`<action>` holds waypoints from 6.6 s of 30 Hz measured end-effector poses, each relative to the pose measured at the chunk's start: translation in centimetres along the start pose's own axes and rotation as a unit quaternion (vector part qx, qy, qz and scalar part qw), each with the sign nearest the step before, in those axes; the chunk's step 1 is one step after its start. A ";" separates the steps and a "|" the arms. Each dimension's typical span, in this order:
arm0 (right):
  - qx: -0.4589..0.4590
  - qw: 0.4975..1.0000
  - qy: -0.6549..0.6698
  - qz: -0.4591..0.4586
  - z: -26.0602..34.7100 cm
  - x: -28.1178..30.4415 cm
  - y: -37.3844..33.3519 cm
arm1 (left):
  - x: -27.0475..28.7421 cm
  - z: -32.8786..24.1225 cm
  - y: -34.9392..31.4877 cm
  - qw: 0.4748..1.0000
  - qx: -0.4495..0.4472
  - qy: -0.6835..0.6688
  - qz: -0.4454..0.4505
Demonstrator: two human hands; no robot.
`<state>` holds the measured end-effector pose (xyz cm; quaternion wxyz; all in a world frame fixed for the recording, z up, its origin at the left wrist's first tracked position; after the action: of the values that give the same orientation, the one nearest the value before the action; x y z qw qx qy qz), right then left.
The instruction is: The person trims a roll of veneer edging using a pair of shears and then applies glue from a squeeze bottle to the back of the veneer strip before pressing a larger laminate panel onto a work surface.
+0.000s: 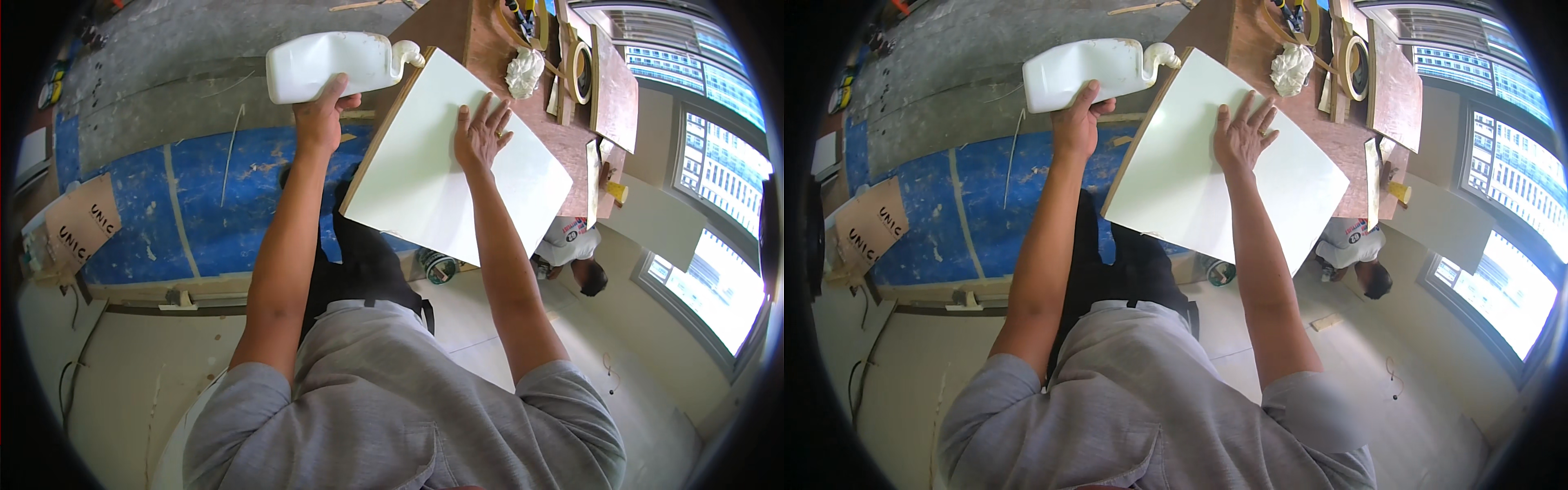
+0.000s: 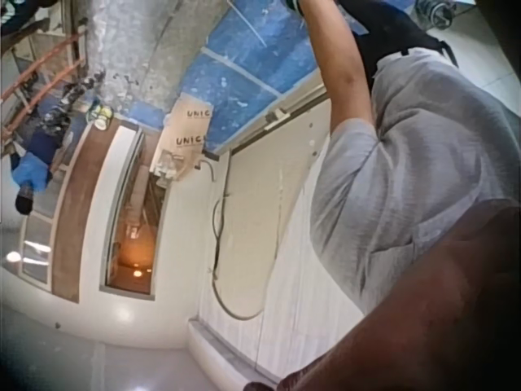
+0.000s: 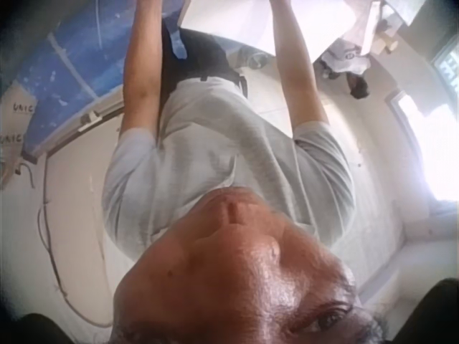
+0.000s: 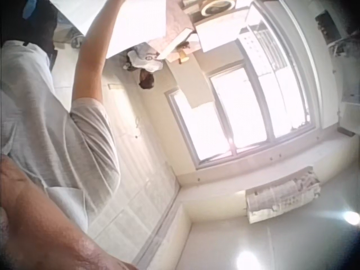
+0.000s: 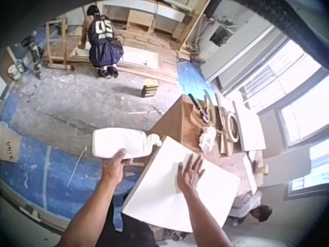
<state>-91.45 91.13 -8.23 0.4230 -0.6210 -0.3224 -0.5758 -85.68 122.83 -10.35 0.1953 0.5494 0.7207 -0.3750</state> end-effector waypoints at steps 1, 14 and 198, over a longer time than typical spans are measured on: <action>-0.001 1.000 -0.003 0.003 0.0 0.0 0.0 | 0.0 0.0 0.2 1.000 -0.001 0.001 0.001; 0.000 1.000 0.002 0.001 -0.1 0.0 0.1 | -0.1 -0.1 0.3 1.000 -0.001 0.011 0.005; 0.000 1.000 -0.003 -0.006 -0.1 0.0 0.2 | 1.5 -1.4 -1.8 0.999 0.004 0.044 -0.002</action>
<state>-91.34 91.00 -8.21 0.4190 -0.6203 -0.3275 -0.5766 -87.69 124.70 -9.90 0.1602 0.5651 0.7280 -0.3535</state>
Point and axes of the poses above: each hand's wrist, its own y-axis towards the middle knuckle, its own x-axis out of the back of the hand, z = x × y, the point moved 7 cm from there along y, towards the middle knuckle, and after that the axes turned 5 degrees about -y, right-handed, at the moved point
